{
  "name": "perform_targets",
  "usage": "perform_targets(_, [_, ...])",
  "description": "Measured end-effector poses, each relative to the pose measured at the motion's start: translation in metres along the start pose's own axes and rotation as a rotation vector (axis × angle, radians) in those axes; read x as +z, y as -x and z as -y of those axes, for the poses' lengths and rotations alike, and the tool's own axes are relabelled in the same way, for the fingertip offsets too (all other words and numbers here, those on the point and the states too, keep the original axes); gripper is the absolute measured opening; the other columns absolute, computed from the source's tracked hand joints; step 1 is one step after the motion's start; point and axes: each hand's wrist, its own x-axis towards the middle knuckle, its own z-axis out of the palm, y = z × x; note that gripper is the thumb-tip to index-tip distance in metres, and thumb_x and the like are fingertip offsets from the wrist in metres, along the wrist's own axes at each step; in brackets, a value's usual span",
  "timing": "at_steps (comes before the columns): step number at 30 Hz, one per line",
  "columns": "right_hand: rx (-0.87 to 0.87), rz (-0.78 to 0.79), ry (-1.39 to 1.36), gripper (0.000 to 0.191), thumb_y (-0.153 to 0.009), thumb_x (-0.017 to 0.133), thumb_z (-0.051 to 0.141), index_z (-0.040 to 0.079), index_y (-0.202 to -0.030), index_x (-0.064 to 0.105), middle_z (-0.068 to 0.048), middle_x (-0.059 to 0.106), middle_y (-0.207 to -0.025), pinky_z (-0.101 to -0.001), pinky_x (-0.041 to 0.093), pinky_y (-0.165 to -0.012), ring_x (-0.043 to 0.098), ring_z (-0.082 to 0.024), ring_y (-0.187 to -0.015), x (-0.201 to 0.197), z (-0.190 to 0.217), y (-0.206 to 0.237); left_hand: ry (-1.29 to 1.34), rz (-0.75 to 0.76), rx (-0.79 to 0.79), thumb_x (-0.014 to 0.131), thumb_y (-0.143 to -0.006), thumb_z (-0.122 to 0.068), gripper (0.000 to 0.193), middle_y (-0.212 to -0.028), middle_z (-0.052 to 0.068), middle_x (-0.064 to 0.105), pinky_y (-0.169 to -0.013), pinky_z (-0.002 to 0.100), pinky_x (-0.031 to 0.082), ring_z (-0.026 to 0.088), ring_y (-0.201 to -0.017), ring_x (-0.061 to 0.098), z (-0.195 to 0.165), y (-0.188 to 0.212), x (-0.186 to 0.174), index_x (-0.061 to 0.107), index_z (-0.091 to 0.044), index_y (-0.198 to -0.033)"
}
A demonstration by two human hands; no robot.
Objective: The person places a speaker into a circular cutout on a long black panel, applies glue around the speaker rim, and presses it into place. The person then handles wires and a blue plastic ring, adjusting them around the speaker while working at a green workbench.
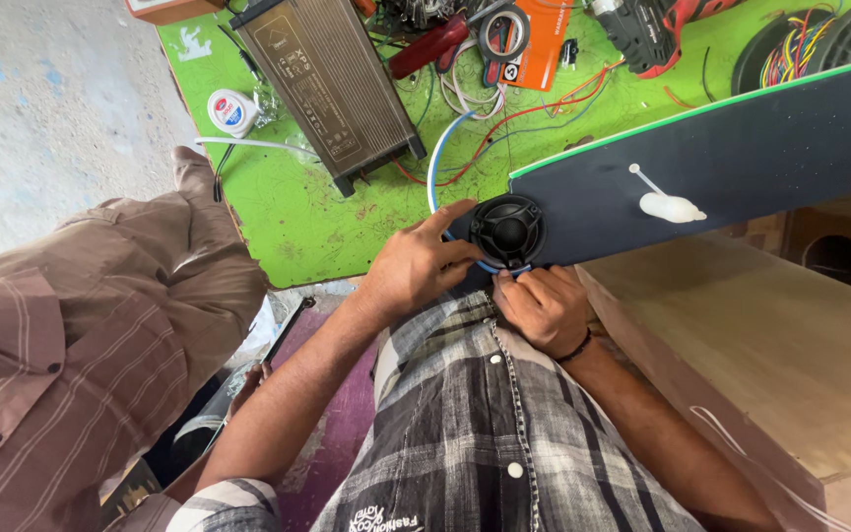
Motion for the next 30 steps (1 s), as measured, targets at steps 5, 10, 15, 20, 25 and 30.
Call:
perform_targets(5, [0.032, 0.003, -0.007, 0.025, -0.085, 0.078, -0.001, 0.005, -0.071, 0.058, -0.004, 0.049, -0.063, -0.0368, 0.038, -0.054, 0.053, -0.021, -0.056, -0.001, 0.003, -0.002, -0.147, 0.096, 0.087, 0.073, -0.085, -0.021, 0.024, -0.147, 0.019, 0.056, -0.074, 0.043, 0.06, 0.034, -0.088, 0.074, 0.008, -0.004, -0.006, 0.076, -0.02, -0.109])
perform_targets(10, [0.027, 0.005, -0.024, 0.018, -0.085, 0.078, 0.0, 0.004, -0.077, 0.063, -0.004, 0.049, -0.064, -0.036, 0.038, -0.053, 0.052, -0.02, -0.055, -0.006, 0.006, -0.004, -0.462, 0.138, 0.296, 0.065, -0.085, -0.015, 0.037, -0.146, 0.025, 0.055, -0.059, 0.038, 0.061, 0.027, -0.083, 0.075, 0.017, -0.005, -0.011, 0.074, -0.022, -0.12])
perform_targets(15, [0.046, 0.031, -0.032, 0.013, -0.083, 0.077, 0.001, 0.003, -0.08, 0.065, -0.005, 0.051, -0.065, -0.0357, 0.04, -0.054, 0.054, -0.021, -0.057, -0.003, 0.005, -0.003, -0.495, 0.124, 0.367, 0.062, -0.086, -0.016, 0.039, -0.144, 0.026, 0.056, -0.059, 0.038, 0.061, 0.025, -0.082, 0.075, 0.02, -0.006, -0.015, 0.072, -0.02, -0.123])
perform_targets(20, [0.048, 0.049, -0.004, 0.018, -0.085, 0.078, 0.002, 0.004, -0.078, 0.062, -0.005, 0.052, -0.066, -0.0364, 0.041, -0.055, 0.057, -0.022, -0.059, 0.003, 0.003, 0.001, -0.465, 0.152, 0.303, 0.067, -0.087, -0.023, 0.029, -0.143, 0.027, 0.056, -0.061, 0.038, 0.061, 0.027, -0.082, 0.075, 0.013, -0.008, -0.015, 0.072, -0.018, -0.115])
perform_targets(25, [0.032, 0.052, -0.009, 0.013, -0.081, 0.078, 0.004, 0.0, -0.088, 0.068, -0.005, 0.053, -0.067, -0.0353, 0.042, -0.055, 0.058, -0.021, -0.059, 0.003, 0.002, 0.003, -0.418, 0.1, 0.188, 0.072, -0.091, -0.036, 0.025, -0.143, 0.027, 0.055, -0.063, 0.039, 0.061, 0.031, -0.086, 0.074, 0.0, -0.006, -0.005, 0.068, -0.014, -0.101])
perform_targets(30, [0.033, 0.051, 0.003, 0.013, -0.082, 0.078, 0.002, -0.001, -0.089, 0.068, -0.005, 0.053, -0.066, -0.0347, 0.043, -0.054, 0.058, -0.02, -0.059, 0.004, 0.002, 0.003, -0.52, 0.146, 0.217, 0.065, -0.091, -0.025, 0.014, -0.146, 0.028, 0.053, -0.059, 0.037, 0.061, 0.028, -0.088, 0.074, 0.004, -0.004, -0.003, 0.068, -0.017, -0.101])
